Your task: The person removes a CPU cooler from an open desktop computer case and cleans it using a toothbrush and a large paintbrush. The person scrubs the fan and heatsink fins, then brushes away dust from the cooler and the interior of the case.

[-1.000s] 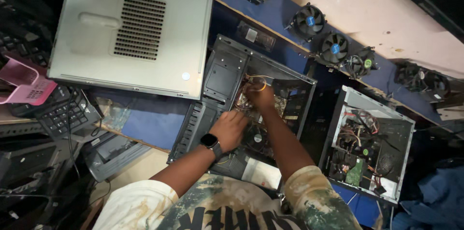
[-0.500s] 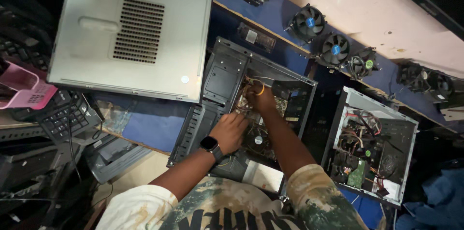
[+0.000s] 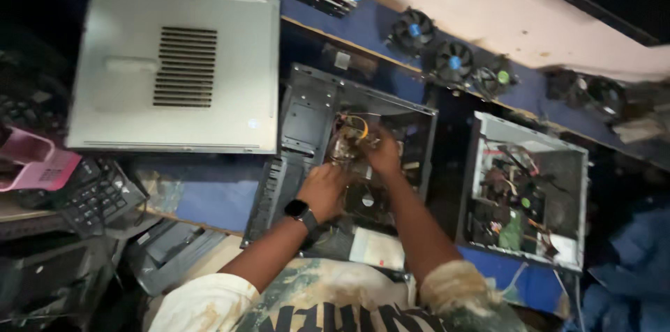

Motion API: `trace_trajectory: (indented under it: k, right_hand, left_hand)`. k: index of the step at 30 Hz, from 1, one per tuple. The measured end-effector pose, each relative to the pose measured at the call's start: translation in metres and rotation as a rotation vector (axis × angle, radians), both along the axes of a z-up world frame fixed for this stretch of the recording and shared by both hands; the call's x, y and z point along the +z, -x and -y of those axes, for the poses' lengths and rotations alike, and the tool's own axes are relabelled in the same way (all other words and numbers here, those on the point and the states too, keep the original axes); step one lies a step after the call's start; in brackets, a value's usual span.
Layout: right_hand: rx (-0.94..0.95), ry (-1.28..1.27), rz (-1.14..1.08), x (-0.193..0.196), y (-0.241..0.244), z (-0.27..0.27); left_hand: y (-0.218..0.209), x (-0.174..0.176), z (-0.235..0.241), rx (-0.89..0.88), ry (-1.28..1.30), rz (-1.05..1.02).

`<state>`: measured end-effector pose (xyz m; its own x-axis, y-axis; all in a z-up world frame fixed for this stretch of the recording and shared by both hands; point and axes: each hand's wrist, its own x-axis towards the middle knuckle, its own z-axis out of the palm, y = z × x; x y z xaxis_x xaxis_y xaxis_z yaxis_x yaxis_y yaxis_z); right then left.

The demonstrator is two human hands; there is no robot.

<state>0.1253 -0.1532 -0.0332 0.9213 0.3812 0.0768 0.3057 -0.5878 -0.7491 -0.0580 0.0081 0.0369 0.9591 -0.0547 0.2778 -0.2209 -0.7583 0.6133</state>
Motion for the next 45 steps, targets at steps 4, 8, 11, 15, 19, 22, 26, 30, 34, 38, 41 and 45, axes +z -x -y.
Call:
trace_trajectory:
  k: [4, 8, 11, 15, 19, 22, 26, 30, 34, 38, 41, 45]
  right_hand:
    - [0.056, -0.267, -0.023, 0.039, 0.054, 0.039]
    - [-0.031, 0.137, -0.004, 0.1, 0.116, 0.073]
    - [0.015, 0.156, 0.061, 0.127, 0.145, 0.078]
    - [0.055, 0.107, 0.224, 0.14, 0.16, 0.075]
    - [0.027, 0.066, 0.184, 0.146, 0.157, 0.077]
    - [0.056, -0.02, 0.162, 0.145, 0.156, 0.081]
    - [0.134, -0.11, 0.314, 0.135, 0.154, 0.087]
    - [-0.033, -0.172, 0.139, 0.119, 0.152, 0.088]
    - [-0.052, -0.18, 0.131, 0.111, 0.152, 0.088]
    - [-0.145, -0.13, 0.172, 0.114, 0.157, 0.083]
    - [-0.193, -0.07, 0.259, 0.116, 0.158, 0.08]
    - [-0.25, 0.096, 0.338, 0.112, 0.16, 0.079]
  left_hand:
    - [0.002, -0.004, 0.001, -0.003, -0.051, -0.026]
    - [0.003, -0.009, 0.003, -0.008, -0.065, 0.069]
    - [0.003, -0.014, 0.006, -0.007, -0.097, 0.049]
    - [0.005, -0.015, 0.007, 0.008, -0.138, 0.074]
    - [0.007, -0.007, 0.007, -0.028, -0.128, 0.053]
    - [0.01, -0.004, 0.006, -0.04, -0.119, 0.003]
    - [0.01, -0.003, 0.006, -0.054, -0.138, 0.06]
    - [0.009, 0.001, 0.003, -0.062, -0.088, 0.011]
    - [0.009, 0.007, -0.001, -0.059, 0.007, -0.011]
    - [0.004, 0.014, -0.016, -0.126, 0.139, 0.022]
    - [-0.005, 0.017, -0.027, -0.17, 0.349, -0.096]
    - [-0.016, 0.019, -0.037, -0.174, 0.638, -0.289]
